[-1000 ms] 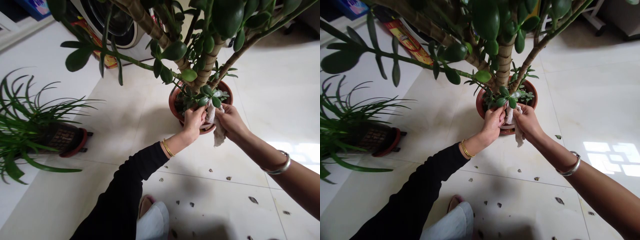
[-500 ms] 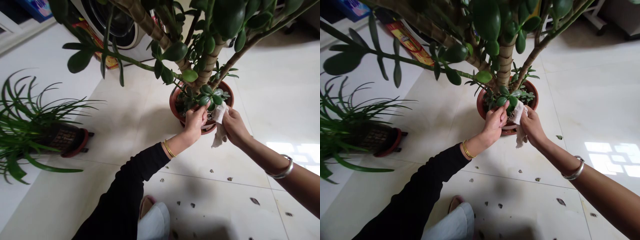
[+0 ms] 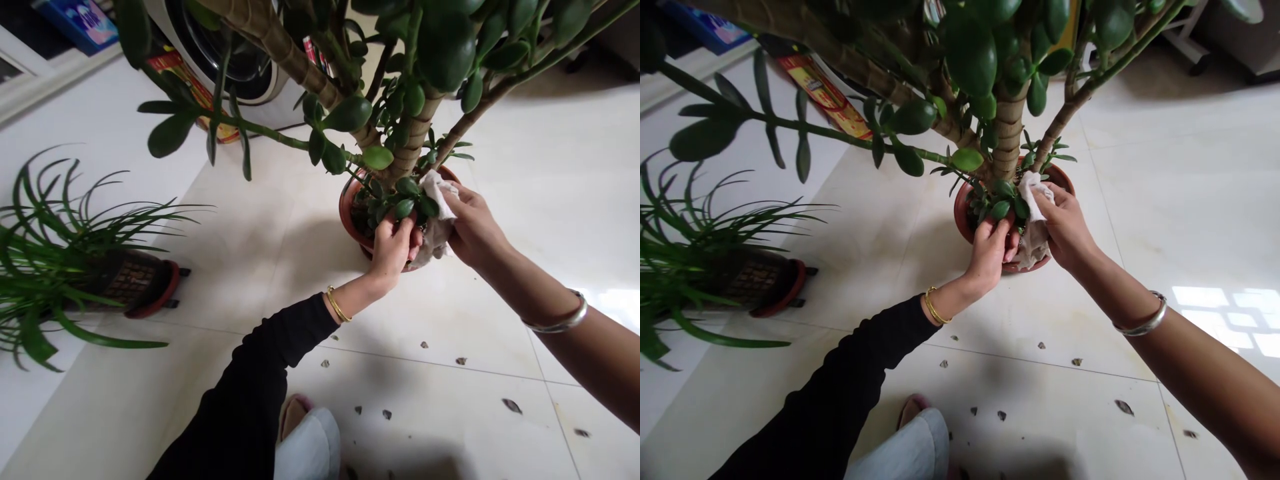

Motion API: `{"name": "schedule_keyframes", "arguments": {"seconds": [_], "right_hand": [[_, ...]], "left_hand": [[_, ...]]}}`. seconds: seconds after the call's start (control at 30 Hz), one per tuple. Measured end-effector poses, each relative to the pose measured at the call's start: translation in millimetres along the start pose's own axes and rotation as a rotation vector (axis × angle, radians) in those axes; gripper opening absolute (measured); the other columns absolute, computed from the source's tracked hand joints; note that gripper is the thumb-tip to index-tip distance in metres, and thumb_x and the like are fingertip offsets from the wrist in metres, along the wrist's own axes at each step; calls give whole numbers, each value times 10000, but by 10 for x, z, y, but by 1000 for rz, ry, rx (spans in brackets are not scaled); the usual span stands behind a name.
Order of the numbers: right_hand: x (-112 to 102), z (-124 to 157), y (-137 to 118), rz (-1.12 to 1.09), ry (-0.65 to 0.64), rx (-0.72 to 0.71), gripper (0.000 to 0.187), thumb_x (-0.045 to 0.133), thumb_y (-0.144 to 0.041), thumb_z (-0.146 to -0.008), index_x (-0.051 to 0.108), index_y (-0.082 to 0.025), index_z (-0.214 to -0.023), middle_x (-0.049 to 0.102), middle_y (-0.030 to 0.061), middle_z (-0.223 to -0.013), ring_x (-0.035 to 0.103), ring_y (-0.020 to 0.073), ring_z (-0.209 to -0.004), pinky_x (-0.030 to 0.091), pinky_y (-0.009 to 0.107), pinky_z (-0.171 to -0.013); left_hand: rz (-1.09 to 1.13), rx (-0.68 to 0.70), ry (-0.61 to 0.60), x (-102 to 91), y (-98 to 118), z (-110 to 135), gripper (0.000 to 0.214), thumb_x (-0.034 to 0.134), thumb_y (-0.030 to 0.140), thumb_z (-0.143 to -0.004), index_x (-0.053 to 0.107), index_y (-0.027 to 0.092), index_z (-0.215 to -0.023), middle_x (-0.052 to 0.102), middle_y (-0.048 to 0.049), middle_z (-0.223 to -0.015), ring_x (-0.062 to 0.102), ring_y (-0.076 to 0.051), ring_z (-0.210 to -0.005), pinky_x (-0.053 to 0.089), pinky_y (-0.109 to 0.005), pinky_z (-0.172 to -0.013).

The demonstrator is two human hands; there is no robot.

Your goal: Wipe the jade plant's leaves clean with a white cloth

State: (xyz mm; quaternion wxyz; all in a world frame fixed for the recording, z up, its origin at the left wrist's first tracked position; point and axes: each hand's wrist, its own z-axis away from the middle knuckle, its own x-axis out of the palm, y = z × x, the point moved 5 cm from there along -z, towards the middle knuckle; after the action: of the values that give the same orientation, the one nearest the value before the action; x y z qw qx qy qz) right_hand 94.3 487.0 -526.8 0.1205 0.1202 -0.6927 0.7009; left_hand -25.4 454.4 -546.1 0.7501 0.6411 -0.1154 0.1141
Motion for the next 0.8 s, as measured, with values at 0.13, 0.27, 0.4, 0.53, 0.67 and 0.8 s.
{"name": "schedule_keyframes", "arguments": {"seconds": [0.13,0.27,0.4,0.53,0.67,0.8], "right_hand": [[-63,-26,-5,63,-19,-7,419,969,-540,-644,680,-275,-790,667,-2,-797,601,154,-691,510,302,-575],[-90,-20,-19,59,-30,-24,445,978,-559,-660,655,-259,-717,637,-12,-736,557,129,-633,478,287,-528],[-98,-31,-36,115,8,-96,475,916,-623,-742,615,-260,-680,578,-18,-659,526,128,-601,433,288,-509],[-138,-74,-8,164,75,-130,563,860,-673,-778,529,-263,-581,477,-18,-566,495,140,-584,377,284,-487],[-142,-75,-21,186,89,-154,557,863,-665,-767,520,-263,-592,475,-12,-601,500,154,-634,357,292,-524],[-99,-54,-78,160,53,-172,468,959,-578,-667,623,-254,-699,549,-14,-727,481,128,-667,360,286,-558]], "left_hand": [[-16,6,-5,-6,10,-32,409,694,484,-977,488,214,-748,497,94,-533,339,-15,-368,206,-205,-409],[-10,32,-21,1,31,-38,476,739,562,-934,483,216,-730,487,91,-535,347,-20,-371,205,-212,-404],[-40,32,-14,11,34,-34,463,730,570,-945,497,219,-755,482,95,-544,346,-21,-383,221,-211,-411],[-52,49,-21,12,30,-40,457,734,584,-940,508,221,-780,474,100,-547,349,-22,-391,242,-207,-417],[-63,54,-25,5,15,-51,455,726,586,-944,508,221,-784,477,100,-549,347,-22,-392,245,-205,-414],[-43,52,-22,7,7,-57,482,732,576,-939,480,217,-738,471,97,-540,340,-18,-382,225,-209,-403]]}}
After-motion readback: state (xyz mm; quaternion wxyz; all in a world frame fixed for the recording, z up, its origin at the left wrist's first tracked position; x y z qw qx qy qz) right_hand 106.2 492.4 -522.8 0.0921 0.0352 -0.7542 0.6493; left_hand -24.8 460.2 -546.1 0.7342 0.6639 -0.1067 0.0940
